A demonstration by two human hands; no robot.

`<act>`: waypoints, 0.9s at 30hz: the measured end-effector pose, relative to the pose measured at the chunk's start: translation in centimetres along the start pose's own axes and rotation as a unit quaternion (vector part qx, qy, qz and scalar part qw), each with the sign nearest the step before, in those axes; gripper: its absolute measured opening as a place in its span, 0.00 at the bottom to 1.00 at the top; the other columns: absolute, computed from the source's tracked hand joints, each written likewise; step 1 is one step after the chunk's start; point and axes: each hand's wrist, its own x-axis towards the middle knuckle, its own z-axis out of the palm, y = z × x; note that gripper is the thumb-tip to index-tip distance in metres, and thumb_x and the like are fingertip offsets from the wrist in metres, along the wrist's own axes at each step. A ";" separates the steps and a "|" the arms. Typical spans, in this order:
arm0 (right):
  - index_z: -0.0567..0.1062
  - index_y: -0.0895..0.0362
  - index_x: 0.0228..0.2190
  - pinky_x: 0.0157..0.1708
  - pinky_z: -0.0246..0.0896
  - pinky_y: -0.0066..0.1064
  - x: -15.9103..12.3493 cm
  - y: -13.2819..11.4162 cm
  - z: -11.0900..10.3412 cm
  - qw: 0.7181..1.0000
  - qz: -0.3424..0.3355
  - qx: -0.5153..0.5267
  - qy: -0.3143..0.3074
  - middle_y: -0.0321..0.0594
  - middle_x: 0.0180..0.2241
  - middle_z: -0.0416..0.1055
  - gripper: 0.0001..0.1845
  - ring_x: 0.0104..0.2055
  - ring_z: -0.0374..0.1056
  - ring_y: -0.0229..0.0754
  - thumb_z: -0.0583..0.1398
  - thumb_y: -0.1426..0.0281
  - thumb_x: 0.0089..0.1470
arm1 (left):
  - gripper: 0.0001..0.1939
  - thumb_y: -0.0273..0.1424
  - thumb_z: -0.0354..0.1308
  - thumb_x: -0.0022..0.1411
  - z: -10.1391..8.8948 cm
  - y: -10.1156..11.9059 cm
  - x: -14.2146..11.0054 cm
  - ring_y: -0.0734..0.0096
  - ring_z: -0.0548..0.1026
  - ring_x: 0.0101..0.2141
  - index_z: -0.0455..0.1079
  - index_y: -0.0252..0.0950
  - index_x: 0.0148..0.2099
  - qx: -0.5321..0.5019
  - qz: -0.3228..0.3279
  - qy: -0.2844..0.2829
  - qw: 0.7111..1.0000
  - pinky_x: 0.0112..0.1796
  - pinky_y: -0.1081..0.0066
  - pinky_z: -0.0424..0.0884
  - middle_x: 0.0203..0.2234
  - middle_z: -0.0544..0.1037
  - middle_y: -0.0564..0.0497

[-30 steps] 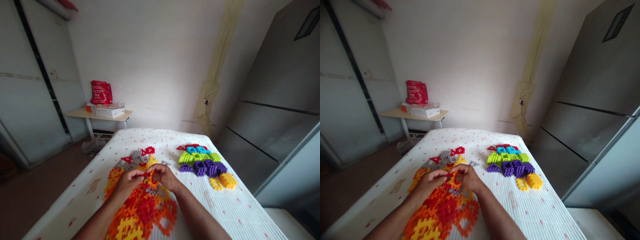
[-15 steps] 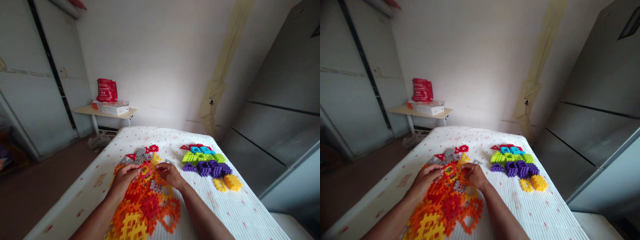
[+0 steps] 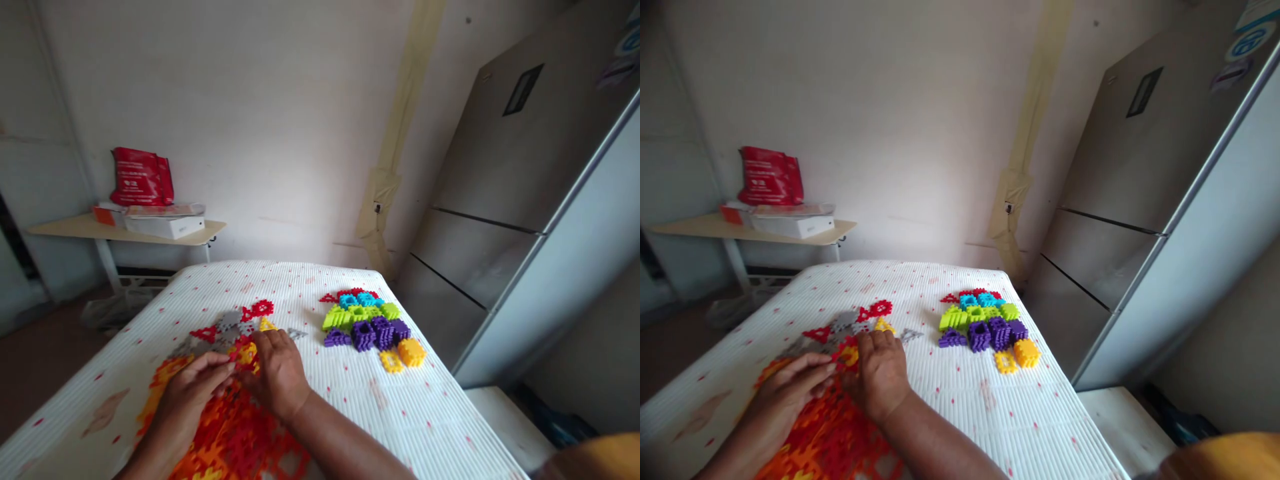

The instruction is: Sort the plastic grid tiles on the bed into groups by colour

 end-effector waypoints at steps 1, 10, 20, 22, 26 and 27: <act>0.67 0.57 0.49 0.46 0.59 0.39 0.1 0.1 -0.1 1.000 0.001 -0.001 -0.001 0.46 0.43 0.69 0.27 0.45 0.62 0.48 0.62 0.62 0.48 | 0.19 0.44 0.66 0.37 0.0 0.1 0.0 0.68 0.73 0.24 0.70 0.38 0.29 0.006 -0.003 -0.007 1.000 0.24 0.73 0.66 0.20 0.75 0.54; 0.65 0.53 0.51 0.49 0.57 0.34 0.3 1.3 -1.8 0.991 -0.109 0.002 -0.072 0.41 0.48 0.68 0.28 0.48 0.62 0.43 0.62 0.69 0.46 | 0.19 0.43 0.64 0.43 0.2 1.4 0.3 0.71 0.71 0.23 0.71 0.38 0.36 0.079 -0.009 -0.098 0.992 0.24 0.75 0.65 0.20 0.75 0.55; 0.69 0.56 0.42 0.39 0.63 0.40 1.2 0.5 -1.9 0.991 -0.022 -0.115 -0.066 0.43 0.39 0.69 0.23 0.41 0.63 0.49 0.63 0.58 0.45 | 0.13 0.41 0.61 0.46 3.1 2.8 1.1 0.73 0.69 0.21 0.68 0.36 0.28 0.062 0.003 -0.123 0.990 0.23 0.75 0.63 0.17 0.71 0.57; 0.70 0.56 0.41 0.40 0.63 0.39 1.9 1.1 -2.1 0.990 -0.020 -0.119 -0.068 0.43 0.38 0.69 0.22 0.40 0.64 0.48 0.64 0.59 0.44 | 0.16 0.43 0.61 0.45 3.7 2.9 1.5 0.74 0.67 0.18 0.68 0.36 0.30 0.060 0.005 -0.124 0.990 0.20 0.75 0.61 0.15 0.69 0.58; 0.71 0.55 0.44 0.41 0.62 0.34 4.9 5.3 -5.0 0.990 0.026 -0.114 -0.078 0.42 0.41 0.71 0.26 0.42 0.67 0.46 0.66 0.61 0.42 | 0.24 0.47 0.62 0.43 3.5 3.5 2.0 0.66 0.75 0.26 0.70 0.36 0.40 0.065 0.013 -0.070 0.995 0.24 0.74 0.67 0.23 0.77 0.53; 0.71 0.55 0.45 0.42 0.61 0.33 6.0 7.0 -6.2 0.988 0.050 -0.120 -0.080 0.43 0.42 0.71 0.26 0.44 0.67 0.45 0.66 0.62 0.43 | 0.26 0.48 0.62 0.42 3.0 3.6 2.0 0.64 0.76 0.30 0.70 0.37 0.40 0.064 0.016 -0.054 0.996 0.27 0.73 0.70 0.26 0.79 0.52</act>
